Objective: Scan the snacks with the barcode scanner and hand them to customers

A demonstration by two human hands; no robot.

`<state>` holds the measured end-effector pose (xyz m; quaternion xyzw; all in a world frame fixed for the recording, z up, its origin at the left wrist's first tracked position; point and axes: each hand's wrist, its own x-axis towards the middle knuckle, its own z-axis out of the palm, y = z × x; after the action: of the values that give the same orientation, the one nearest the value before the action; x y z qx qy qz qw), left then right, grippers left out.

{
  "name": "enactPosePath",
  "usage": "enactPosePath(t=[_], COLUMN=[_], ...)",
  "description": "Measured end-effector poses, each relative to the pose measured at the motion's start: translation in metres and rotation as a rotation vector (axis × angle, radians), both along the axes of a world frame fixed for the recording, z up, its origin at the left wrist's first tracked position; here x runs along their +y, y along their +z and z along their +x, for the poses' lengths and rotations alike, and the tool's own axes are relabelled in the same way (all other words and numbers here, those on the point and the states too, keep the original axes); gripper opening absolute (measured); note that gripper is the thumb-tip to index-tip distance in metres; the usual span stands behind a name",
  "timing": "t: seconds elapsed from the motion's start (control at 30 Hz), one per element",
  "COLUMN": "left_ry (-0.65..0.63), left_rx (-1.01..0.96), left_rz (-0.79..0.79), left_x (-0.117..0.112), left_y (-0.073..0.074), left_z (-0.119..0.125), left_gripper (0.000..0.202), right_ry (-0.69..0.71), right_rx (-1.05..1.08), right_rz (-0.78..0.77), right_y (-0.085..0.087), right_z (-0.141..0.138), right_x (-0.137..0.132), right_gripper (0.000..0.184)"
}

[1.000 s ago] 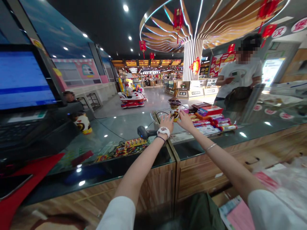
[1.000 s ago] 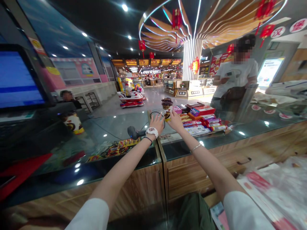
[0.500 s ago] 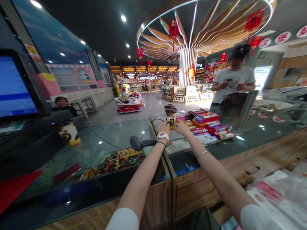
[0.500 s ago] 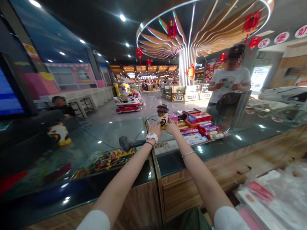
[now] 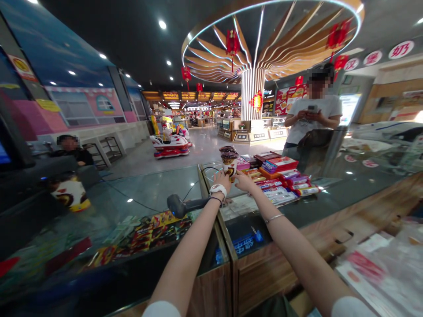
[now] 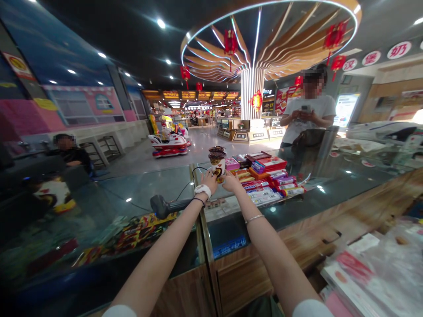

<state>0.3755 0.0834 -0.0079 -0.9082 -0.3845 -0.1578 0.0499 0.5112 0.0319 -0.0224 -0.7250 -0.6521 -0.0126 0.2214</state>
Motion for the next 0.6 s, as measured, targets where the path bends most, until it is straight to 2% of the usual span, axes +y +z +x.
enactPosePath(t=[0.2,0.47,0.6], left_ry=[-0.029,-0.026,-0.034], left_rx=[-0.022,-0.059,-0.084], left_rz=[-0.024,-0.095,-0.123], left_x=[-0.003,-0.032,-0.047], left_y=[0.000,0.008,0.007], left_z=[-0.003,-0.016,-0.022], left_gripper=[0.038,0.042,0.047], right_ry=[0.017,-0.051,-0.091], right_rx=[0.080,0.153,0.218], right_rz=[0.133,0.184,0.279], right_y=[-0.002,0.002,0.005], right_z=[0.001,0.000,-0.005], right_x=[-0.001,-0.013,-0.024], right_gripper=[0.036,0.013,0.021])
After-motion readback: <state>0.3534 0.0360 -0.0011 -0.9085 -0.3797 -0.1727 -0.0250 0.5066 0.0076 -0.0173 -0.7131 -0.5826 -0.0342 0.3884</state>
